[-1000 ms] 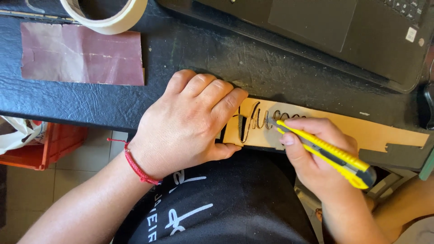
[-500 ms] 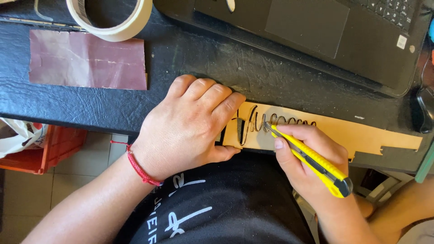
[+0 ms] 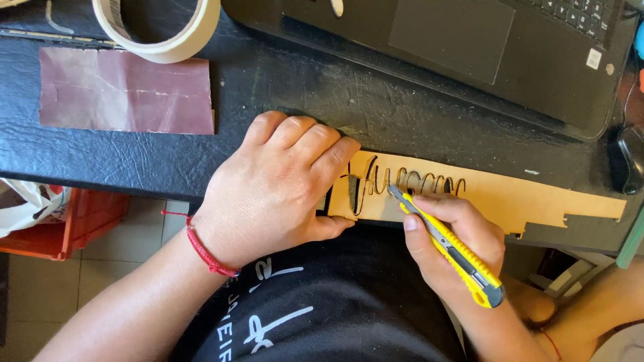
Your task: Using a utility knife to cut the remaining tabs of a laser-cut name from a wooden board
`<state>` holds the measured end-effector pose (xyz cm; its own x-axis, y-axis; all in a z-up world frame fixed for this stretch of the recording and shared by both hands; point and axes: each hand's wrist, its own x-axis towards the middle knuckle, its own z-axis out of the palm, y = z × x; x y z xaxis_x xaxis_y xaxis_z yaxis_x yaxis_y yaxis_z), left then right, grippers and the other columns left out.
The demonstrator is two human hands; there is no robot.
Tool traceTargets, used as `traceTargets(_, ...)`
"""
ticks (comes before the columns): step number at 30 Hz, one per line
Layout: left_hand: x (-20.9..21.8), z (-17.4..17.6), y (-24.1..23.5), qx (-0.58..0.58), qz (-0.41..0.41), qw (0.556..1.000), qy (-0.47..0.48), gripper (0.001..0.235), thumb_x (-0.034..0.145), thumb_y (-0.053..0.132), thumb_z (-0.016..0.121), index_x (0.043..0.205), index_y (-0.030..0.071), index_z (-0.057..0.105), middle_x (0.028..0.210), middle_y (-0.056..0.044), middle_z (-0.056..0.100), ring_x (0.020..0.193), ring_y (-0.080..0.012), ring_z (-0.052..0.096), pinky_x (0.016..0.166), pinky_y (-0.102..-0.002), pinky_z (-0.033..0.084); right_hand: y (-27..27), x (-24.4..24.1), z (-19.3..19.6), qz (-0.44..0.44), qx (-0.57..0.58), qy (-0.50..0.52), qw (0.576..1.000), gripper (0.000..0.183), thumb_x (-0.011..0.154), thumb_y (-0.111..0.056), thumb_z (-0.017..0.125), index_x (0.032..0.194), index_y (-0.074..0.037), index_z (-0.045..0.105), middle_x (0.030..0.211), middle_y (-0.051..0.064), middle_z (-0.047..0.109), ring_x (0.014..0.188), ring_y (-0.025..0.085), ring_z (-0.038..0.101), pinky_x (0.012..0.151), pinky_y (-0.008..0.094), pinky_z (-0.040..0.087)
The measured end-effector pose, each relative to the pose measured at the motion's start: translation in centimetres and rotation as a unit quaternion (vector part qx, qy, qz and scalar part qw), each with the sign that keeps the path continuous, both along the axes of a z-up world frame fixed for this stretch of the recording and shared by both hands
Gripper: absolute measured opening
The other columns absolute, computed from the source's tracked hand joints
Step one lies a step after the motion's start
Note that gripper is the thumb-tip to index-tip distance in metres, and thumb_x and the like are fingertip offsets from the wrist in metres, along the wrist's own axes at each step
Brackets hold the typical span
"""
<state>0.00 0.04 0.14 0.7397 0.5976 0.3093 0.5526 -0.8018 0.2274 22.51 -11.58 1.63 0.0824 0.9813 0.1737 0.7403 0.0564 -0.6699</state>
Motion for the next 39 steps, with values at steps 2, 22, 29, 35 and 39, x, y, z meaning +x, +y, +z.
traceTargets(2,0.0,0.0,0.0,0.000,0.000,1.000,0.002,0.088,0.071,0.081,0.067,0.128,0.014,0.063,0.114,-0.003,0.063,0.105,-0.0256,0.057,0.093,-0.040,0.042,0.2,0.1,0.2,0.013,0.001,0.004,1.000,0.016,0.090,-0.009,0.068,0.101,0.004,0.066,0.102,0.017,0.073,0.092,0.020,0.073,0.084,0.025,0.057)
traceTargets(22,0.0,0.0,-0.1,-0.024,-0.008,1.000,-0.017,0.090,0.077,0.076,0.064,0.138,0.010,0.057,0.128,-0.007,0.062,0.114,-0.0281,0.056,0.097,-0.043,0.040,-1.0,1.7,-0.2,0.030,0.048,0.038,0.998,0.020,0.095,-0.016,0.058,0.105,0.002,0.061,0.097,0.017,0.073,0.084,0.025,0.078,0.084,0.031,0.061)
traceTargets(29,0.1,0.3,-0.4,-0.015,-0.004,1.000,-0.004,0.087,0.085,0.073,0.057,0.143,0.008,0.052,0.128,-0.009,0.062,0.113,-0.0287,0.057,0.096,-0.043,0.041,-2.2,3.7,-1.4,0.049,0.164,-0.013,0.985,0.017,0.098,-0.013,0.058,0.110,-0.001,0.056,0.097,0.019,0.070,0.089,0.030,0.071,0.093,0.039,0.057)
traceTargets(35,0.2,0.6,-0.9,0.022,-0.004,0.999,-0.023,0.079,0.093,0.070,0.042,0.140,0.008,0.053,0.125,-0.008,0.061,0.107,-0.0280,0.057,0.092,-0.043,0.042,-2.2,5.2,-4.5,0.084,0.196,-0.187,0.959,0.046,0.078,-0.019,0.092,0.109,-0.011,0.059,0.105,0.014,0.072,0.102,0.032,0.068,0.106,0.050,0.043)
traceTargets(39,0.2,1.2,-1.3,0.025,-0.014,0.998,-0.049,0.075,0.094,0.067,0.044,0.138,0.008,0.053,0.126,-0.009,0.059,0.102,-0.0299,0.055,0.088,-0.043,0.043,-1.5,4.6,-4.2,0.086,0.271,-0.165,0.944,0.042,0.082,-0.010,0.090,0.111,-0.012,0.059,0.097,0.011,0.071,0.096,0.029,0.068,0.103,0.051,0.046)
